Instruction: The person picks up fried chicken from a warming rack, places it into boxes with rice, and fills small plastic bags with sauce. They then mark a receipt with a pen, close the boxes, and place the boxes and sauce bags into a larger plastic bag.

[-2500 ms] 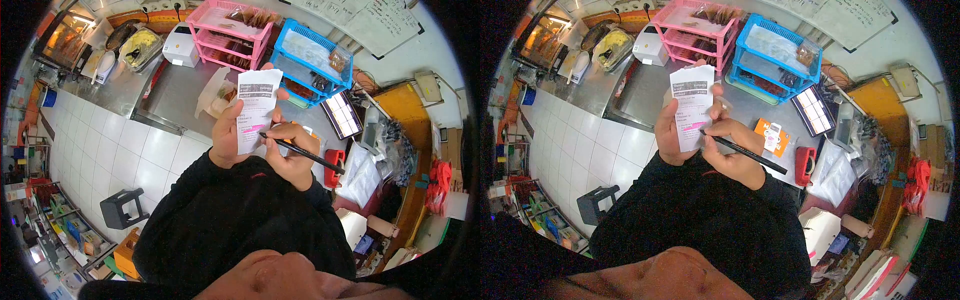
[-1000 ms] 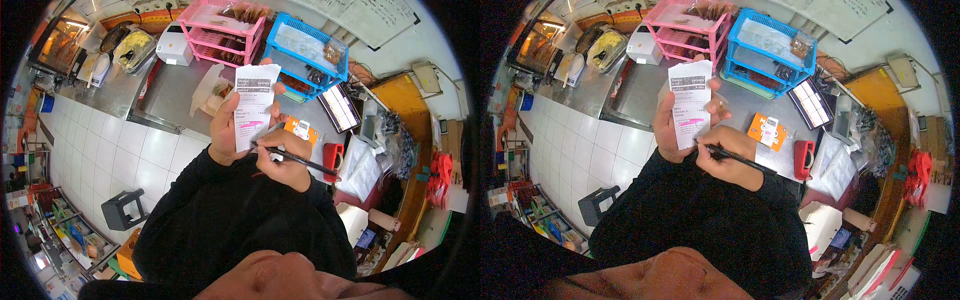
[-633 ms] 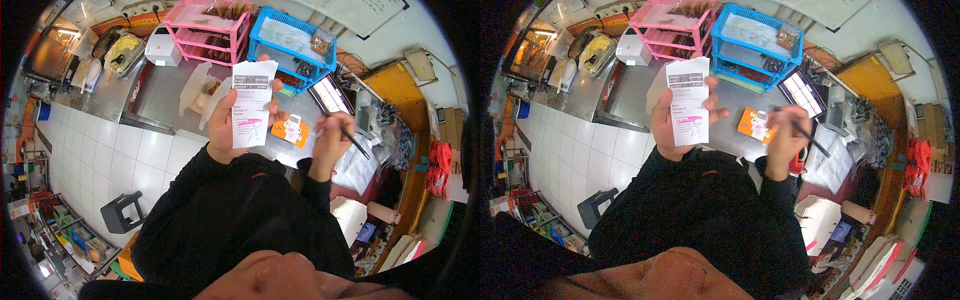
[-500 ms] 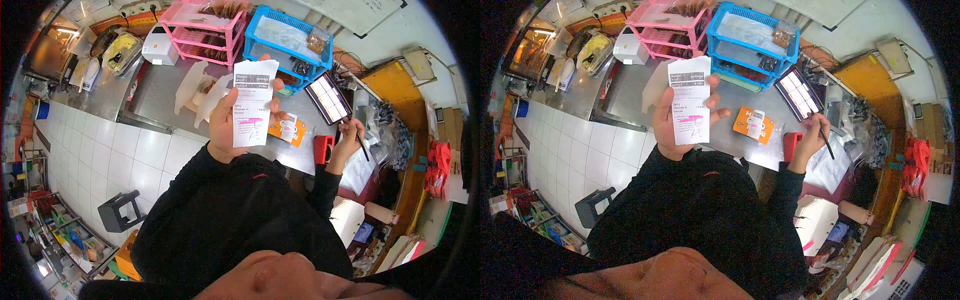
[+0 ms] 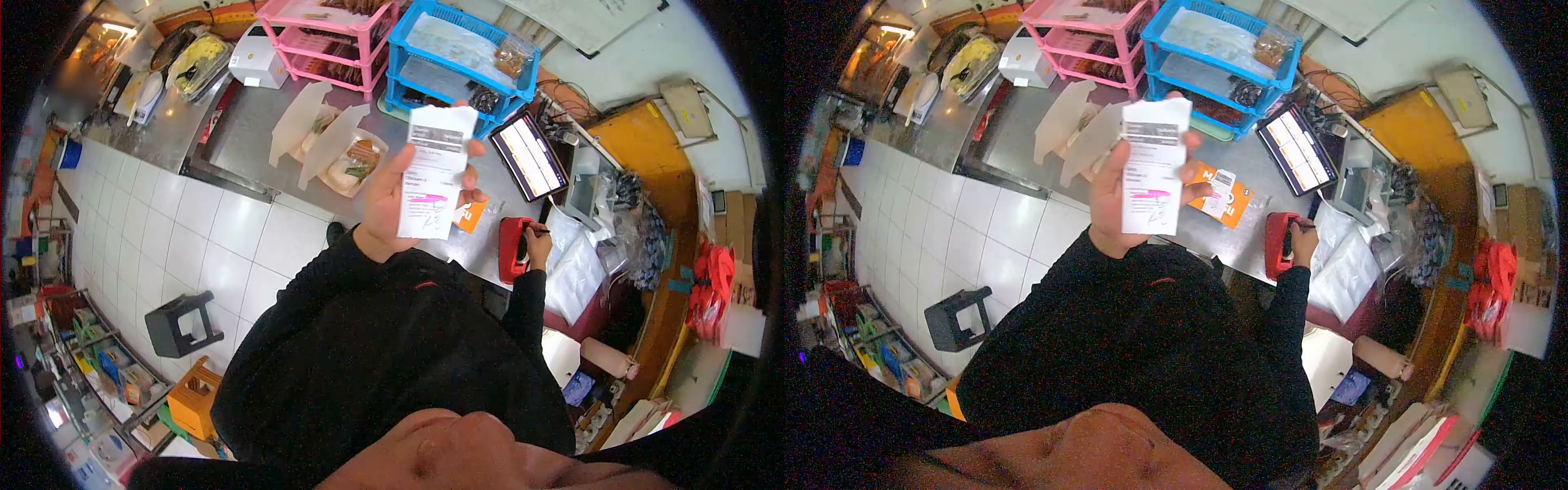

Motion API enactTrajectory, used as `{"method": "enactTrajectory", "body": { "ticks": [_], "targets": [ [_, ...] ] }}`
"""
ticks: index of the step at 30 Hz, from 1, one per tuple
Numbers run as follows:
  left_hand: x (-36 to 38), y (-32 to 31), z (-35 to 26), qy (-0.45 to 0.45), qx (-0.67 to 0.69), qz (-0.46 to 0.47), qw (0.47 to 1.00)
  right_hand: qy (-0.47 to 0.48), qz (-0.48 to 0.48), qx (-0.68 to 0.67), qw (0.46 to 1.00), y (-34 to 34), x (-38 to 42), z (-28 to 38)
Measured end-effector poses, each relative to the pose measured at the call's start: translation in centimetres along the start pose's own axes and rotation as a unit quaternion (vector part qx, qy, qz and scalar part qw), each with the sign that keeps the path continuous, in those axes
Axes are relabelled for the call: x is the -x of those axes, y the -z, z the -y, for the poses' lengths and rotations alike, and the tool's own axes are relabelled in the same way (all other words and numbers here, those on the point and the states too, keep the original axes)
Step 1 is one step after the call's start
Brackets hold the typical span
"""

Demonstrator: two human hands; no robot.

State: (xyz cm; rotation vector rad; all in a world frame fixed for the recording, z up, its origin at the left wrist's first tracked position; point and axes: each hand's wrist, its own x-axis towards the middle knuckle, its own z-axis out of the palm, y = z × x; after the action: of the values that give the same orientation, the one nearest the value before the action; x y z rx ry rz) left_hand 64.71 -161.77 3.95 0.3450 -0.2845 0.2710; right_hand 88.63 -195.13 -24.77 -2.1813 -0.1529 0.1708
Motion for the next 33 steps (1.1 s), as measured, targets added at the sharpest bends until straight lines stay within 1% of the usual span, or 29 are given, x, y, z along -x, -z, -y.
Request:
{"method": "enactTrajectory", "body": {
  "ticks": [1, 2, 3, 5, 6, 7, 8, 9, 11, 12, 13, 14, 15, 17, 19, 20, 21, 22, 23, 24, 25, 26, 27, 28, 29, 30, 31, 32, 33],
  "targets": [
    [0.1, 0.5, 0.5, 0.001, -0.015, -0.009, 1.000, 0.018, -0.023, 0.172, 0.985, 0.3, 0.7, 1.2],
    [0.2, 1.1, 1.3, -0.005, -0.050, -0.016, 0.999, 0.041, -0.046, 0.338, 0.939, 0.6, 1.7, 3.9],
    [0.3, 2.0, 2.3, -0.005, -0.120, -0.059, 0.991, 0.001, -0.028, 0.409, 0.912, 0.7, 3.7, 9.5],
    [0.7, 5.0, 5.0, -0.010, -0.136, -0.105, 0.985, 0.119, 0.021, 0.323, 0.939, -0.1, 3.6, 11.9],
    [0.9, 6.4, 6.2, -0.016, -0.139, -0.111, 0.984, 0.128, 0.134, 0.128, 0.974, -0.9, 4.4, 14.7],
    [1.1, 7.7, 7.3, -0.015, -0.161, -0.132, 0.978, 0.126, 0.238, -0.074, 0.960, -2.2, 5.7, 18.1],
    [1.5, 9.1, 8.0, -0.012, -0.181, -0.152, 0.972, 0.118, 0.331, -0.170, 0.921, -3.5, 7.0, 20.9],
    [2.0, 10.8, 8.4, -0.013, -0.181, -0.156, 0.971, 0.107, 0.416, -0.261, 0.864, -5.1, 8.1, 22.9],
    [2.5, 13.5, 8.6, 0.047, -0.276, -0.224, 0.933, 0.080, 0.455, -0.208, 0.862, -8.5, 8.7, 24.8],
    [2.5, 13.4, 8.1, -0.007, -0.349, -0.257, 0.901, 0.080, 0.460, -0.207, 0.860, -10.2, 7.8, 24.9],
    [2.9, 15.0, 7.8, -0.010, -0.350, -0.262, 0.899, 0.075, 0.460, -0.165, 0.869, -12.5, 6.7, 24.4],
    [3.9, 18.1, 7.8, -0.039, -0.432, -0.317, 0.843, 0.071, 0.460, -0.122, 0.877, -14.9, 5.5, 24.0],
    [5.0, 20.7, 7.6, -0.066, -0.509, -0.368, 0.775, 0.069, 0.466, -0.122, 0.874, -17.1, 3.9, 23.5],
    [7.6, 23.5, 5.9, -0.106, -0.492, -0.502, 0.703, 0.076, 0.435, -0.026, 0.897, -21.0, 0.0, 22.1],
    [11.4, 28.6, 4.0, -0.072, -0.497, -0.604, 0.619, 0.217, 0.341, 0.117, 0.907, -24.6, -3.5, 21.1],
    [11.8, 28.7, 2.8, -0.068, -0.499, -0.606, 0.616, 0.213, 0.344, 0.115, 0.907, -26.0, -3.5, 21.6],
    [12.1, 28.6, 1.7, -0.045, -0.527, -0.627, 0.573, 0.287, 0.204, 0.232, 0.907, -27.4, -3.0, 22.4],
    [12.6, 28.8, 0.9, -0.021, -0.552, -0.645, 0.528, 0.351, 0.056, 0.342, 0.870, -29.0, -2.6, 22.7],
    [12.8, 29.2, 0.1, -0.015, -0.552, -0.647, 0.525, 0.346, 0.062, 0.344, 0.871, -30.8, -2.5, 23.3],
    [13.1, 30.5, -0.5, -0.055, -0.551, -0.598, 0.579, 0.373, 0.170, 0.218, 0.886, -33.2, -2.9, 23.1],
    [13.7, 31.9, -0.8, -0.092, -0.543, -0.547, 0.631, 0.385, 0.273, 0.088, 0.877, -35.1, -2.9, 22.4],
    [14.5, 34.0, -1.0, -0.091, -0.584, -0.532, 0.606, 0.377, 0.277, 0.091, 0.879, -37.0, -2.8, 21.4],
    [14.6, 33.5, -1.5, -0.085, -0.583, -0.532, 0.608, 0.299, 0.348, 0.099, 0.883, -38.9, -2.9, 20.5],
    [14.4, 32.7, -2.3, -0.056, -0.536, -0.545, 0.643, 0.220, 0.414, 0.103, 0.877, -39.7, -2.9, 20.6],
    [14.2, 32.0, -3.3, -0.026, -0.486, -0.556, 0.673, 0.217, 0.412, 0.103, 0.879, -39.8, -2.8, 20.2],
    [15.0, 33.2, -4.1, -0.021, -0.487, -0.554, 0.675, 0.180, 0.387, 0.124, 0.896, -39.3, -2.0, 20.0],
    [16.4, 35.6, -4.8, -0.036, -0.543, -0.508, 0.668, 0.141, 0.360, 0.145, 0.911, -38.3, -0.9, 19.8],
    [17.4, 37.0, -5.5, -0.051, -0.595, -0.458, 0.659, 0.124, 0.366, 0.134, 0.912, -36.7, 0.4, 19.5],
    [17.4, 36.6, -6.6, -0.044, -0.595, -0.453, 0.663, 0.109, 0.354, 0.134, 0.919, -36.2, 1.4, 17.0]
  ]
}}
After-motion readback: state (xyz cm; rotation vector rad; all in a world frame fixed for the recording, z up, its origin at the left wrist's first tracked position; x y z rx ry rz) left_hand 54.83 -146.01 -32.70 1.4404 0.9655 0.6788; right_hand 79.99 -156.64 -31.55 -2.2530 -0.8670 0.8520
